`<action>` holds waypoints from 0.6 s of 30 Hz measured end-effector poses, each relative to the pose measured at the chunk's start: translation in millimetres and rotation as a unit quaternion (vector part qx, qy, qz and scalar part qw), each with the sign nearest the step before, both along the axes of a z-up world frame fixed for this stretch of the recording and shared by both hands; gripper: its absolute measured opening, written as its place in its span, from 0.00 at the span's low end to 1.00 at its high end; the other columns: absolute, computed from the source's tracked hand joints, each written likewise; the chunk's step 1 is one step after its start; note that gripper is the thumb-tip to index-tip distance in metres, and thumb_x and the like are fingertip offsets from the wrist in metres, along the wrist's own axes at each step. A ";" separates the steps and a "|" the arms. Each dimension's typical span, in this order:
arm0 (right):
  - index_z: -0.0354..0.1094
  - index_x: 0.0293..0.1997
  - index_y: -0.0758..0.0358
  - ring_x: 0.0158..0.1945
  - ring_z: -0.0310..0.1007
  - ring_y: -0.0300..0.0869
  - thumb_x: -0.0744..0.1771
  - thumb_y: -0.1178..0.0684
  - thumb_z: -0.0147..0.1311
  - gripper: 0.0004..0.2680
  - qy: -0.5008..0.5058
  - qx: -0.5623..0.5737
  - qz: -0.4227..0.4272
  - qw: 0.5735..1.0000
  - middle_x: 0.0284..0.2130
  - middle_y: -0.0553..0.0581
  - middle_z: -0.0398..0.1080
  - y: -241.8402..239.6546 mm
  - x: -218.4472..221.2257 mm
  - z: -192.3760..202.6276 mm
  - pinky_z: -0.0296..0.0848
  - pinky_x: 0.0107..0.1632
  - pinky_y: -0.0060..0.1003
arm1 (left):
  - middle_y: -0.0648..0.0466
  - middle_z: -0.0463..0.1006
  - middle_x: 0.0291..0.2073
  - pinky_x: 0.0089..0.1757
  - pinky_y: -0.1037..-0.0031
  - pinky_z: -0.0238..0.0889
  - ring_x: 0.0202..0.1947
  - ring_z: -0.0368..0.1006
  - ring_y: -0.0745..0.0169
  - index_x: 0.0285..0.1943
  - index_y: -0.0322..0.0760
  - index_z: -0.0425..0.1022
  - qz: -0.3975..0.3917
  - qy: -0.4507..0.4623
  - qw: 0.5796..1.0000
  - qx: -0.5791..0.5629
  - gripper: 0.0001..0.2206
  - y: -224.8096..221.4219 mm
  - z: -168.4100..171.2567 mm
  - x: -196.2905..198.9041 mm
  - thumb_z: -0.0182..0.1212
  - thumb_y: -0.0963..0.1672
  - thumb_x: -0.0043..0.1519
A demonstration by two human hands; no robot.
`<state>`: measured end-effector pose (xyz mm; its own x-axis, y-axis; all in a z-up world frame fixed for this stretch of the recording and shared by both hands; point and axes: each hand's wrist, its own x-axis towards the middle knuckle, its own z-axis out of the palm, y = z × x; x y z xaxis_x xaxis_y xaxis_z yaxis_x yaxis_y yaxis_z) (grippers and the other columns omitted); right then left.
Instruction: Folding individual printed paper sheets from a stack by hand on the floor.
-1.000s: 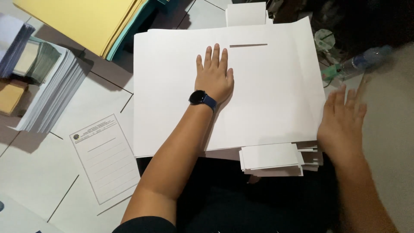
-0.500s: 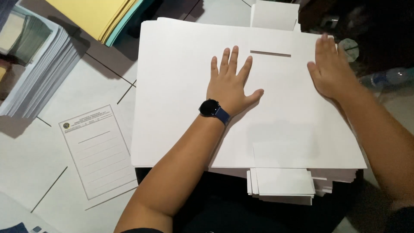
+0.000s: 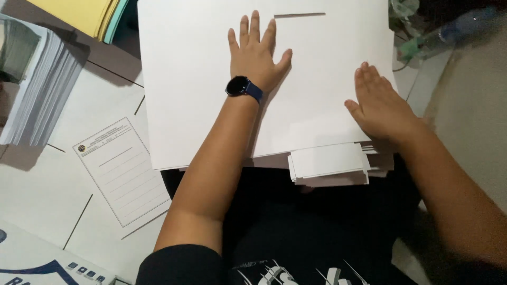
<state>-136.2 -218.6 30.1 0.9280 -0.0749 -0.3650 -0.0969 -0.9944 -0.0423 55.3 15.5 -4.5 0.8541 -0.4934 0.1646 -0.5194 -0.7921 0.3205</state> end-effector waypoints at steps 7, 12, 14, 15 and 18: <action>0.35 0.78 0.56 0.80 0.24 0.47 0.61 0.48 0.51 0.36 0.028 0.106 0.003 0.994 0.78 0.59 0.29 20.5 -27.0 34.8 0.32 0.75 0.46 | 0.44 0.48 0.75 0.67 0.48 0.26 0.75 0.36 0.45 0.76 0.47 0.56 -0.004 0.003 1.000 -0.005 0.33 2.4 -0.5 1.1 0.47 0.59 0.64; 0.25 0.78 0.59 0.78 0.17 0.54 0.54 0.21 0.65 0.54 0.095 0.018 0.075 0.992 0.77 0.67 0.19 73.8 -21.4 26.7 0.29 0.74 0.51 | 0.43 0.45 0.76 0.67 0.48 0.25 0.75 0.33 0.46 0.77 0.46 0.54 -0.011 -0.001 1.000 0.004 0.33 1.6 -2.0 -0.3 0.44 0.59 0.65; 0.37 0.76 0.63 0.77 0.30 0.54 0.61 0.25 0.51 0.42 -0.017 0.039 0.113 0.993 0.75 0.68 0.33 110.5 -27.3 28.8 0.38 0.73 0.50 | 0.43 0.44 0.76 0.67 0.47 0.26 0.75 0.32 0.45 0.78 0.46 0.53 -0.011 -0.002 1.000 0.007 0.33 1.1 -5.4 1.9 0.44 0.59 0.65; 0.48 0.74 0.67 0.77 0.43 0.54 0.68 0.29 0.38 0.32 -0.133 0.061 0.145 0.979 0.74 0.69 0.47 129.2 -30.6 30.8 0.47 0.72 0.49 | 0.42 0.44 0.76 0.67 0.47 0.26 0.75 0.32 0.45 0.78 0.47 0.53 -0.013 -0.007 1.000 0.010 0.33 0.8 -6.3 2.9 0.43 0.59 0.66; 0.40 0.76 0.68 0.79 0.36 0.48 0.71 0.40 0.28 0.26 -0.099 0.022 0.018 0.995 0.76 0.64 0.40 94.7 -34.7 18.9 0.40 0.73 0.45 | 0.42 0.44 0.76 0.67 0.48 0.25 0.75 0.32 0.45 0.77 0.46 0.53 -0.010 -0.001 1.000 -0.001 0.33 0.9 -4.1 0.0 0.43 0.59 0.65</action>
